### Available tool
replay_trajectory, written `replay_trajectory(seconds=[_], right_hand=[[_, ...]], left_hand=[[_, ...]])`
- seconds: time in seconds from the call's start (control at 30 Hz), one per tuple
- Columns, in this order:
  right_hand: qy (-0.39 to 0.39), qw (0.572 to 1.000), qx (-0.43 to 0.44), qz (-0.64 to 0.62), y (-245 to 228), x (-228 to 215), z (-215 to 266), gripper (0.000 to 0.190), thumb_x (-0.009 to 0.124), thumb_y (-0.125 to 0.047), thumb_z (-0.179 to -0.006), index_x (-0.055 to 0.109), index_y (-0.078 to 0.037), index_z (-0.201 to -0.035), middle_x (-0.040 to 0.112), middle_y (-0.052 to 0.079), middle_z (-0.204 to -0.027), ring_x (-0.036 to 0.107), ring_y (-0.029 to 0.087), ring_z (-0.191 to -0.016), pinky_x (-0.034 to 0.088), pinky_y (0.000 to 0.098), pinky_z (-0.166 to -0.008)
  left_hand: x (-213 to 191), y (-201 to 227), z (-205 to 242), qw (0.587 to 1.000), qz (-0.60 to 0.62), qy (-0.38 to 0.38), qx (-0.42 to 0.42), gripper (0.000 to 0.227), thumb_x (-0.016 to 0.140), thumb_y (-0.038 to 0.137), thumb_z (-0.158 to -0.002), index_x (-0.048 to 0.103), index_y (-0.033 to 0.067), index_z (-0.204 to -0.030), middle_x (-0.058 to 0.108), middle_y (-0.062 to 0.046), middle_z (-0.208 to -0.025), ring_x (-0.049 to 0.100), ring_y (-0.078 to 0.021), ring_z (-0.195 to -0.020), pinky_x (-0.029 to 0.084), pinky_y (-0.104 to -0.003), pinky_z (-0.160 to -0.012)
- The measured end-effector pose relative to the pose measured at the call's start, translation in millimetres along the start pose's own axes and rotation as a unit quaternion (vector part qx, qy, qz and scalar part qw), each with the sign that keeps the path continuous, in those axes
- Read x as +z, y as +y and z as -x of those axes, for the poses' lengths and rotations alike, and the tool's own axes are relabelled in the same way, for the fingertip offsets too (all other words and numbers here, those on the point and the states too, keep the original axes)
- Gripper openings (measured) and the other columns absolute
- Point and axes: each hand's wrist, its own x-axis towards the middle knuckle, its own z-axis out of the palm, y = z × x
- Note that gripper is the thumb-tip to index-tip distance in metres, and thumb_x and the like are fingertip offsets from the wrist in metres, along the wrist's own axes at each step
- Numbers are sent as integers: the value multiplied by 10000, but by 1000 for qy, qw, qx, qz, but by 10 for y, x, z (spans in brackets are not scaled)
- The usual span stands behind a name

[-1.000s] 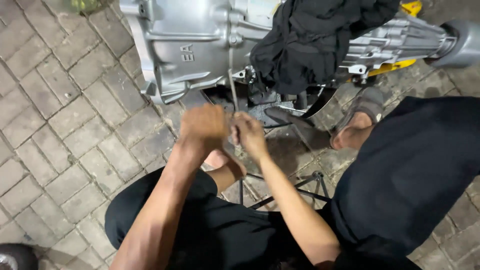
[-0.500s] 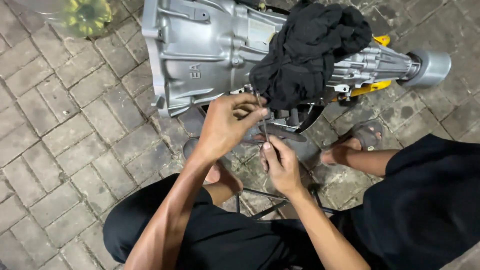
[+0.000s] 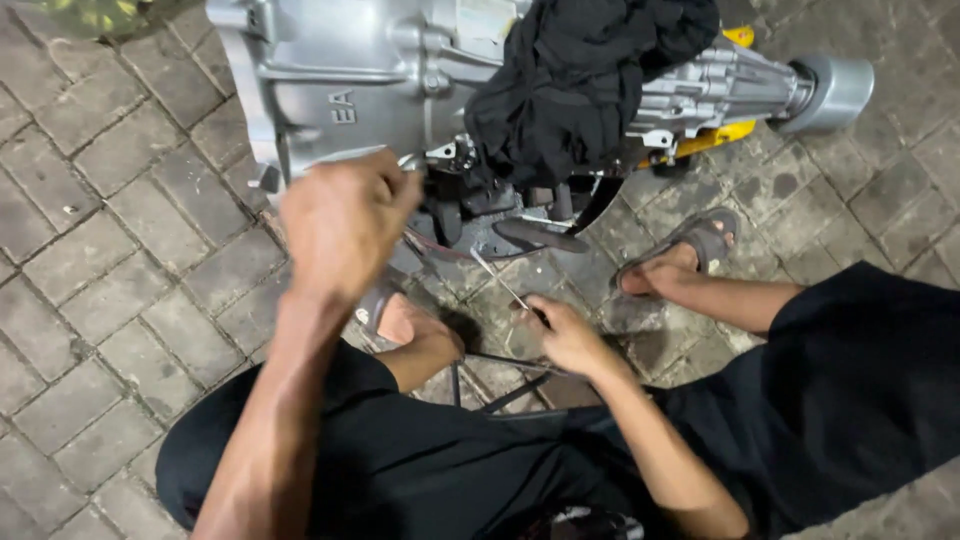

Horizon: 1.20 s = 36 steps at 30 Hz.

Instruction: The person uses a black cloth to wipe the exterior surfaces of a silver automotive transmission. They repeatedly rub and wipe various sections of the casing and internal components while the transmission rests on a stand.

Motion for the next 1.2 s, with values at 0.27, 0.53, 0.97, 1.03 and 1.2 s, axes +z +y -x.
replay_trajectory(seconds=[0.27,0.53,0.97,1.03,1.2], right_hand=[[-16,984,52,172,1098,253,-928,447,607,-199,-938,645,-83,-1368,736,269,-1144,688,466,-1117,552,543,-929],[19,961,-27,275,1398,555,-1605,315,623,-246,-886,700,-177,-1185,773,134,-1075,741,352,-1037,582,506,-881],[217,900,-357,121,-96,-210,-1413,264,653,-76,-940,729,-124,-1187,669,124,-1152,652,379,-1114,519,453,-954],[243,803,-460,291,-330,-215,-1660,494,721,-76,-901,645,-94,-1389,558,160,-1398,530,388,-1319,493,475,-999],[291,769,-423,380,-181,-231,-2153,744,816,-94,-836,488,-65,-1503,489,191,-1373,571,422,-1202,550,526,-879]], left_hand=[[1342,-306,478,896,-320,-296,83,178,682,185,-896,769,146,-745,717,-70,-662,747,-265,-662,570,-464,-554],[2463,-639,838,874,-283,-369,142,463,886,436,-573,802,167,-940,778,-21,-920,754,-267,-958,562,-562,-814],[1766,441,1180,805,-246,-522,138,228,631,66,-893,790,43,-1055,769,-195,-1094,705,-415,-1080,333,-811,-994],[2150,518,1348,822,-224,-506,133,253,587,83,-970,781,37,-1126,767,-177,-1148,704,-390,-1111,382,-725,-1022],[2378,472,1246,798,-230,-538,144,260,602,155,-981,763,84,-1173,759,-145,-1190,687,-385,-1132,397,-725,-998]])
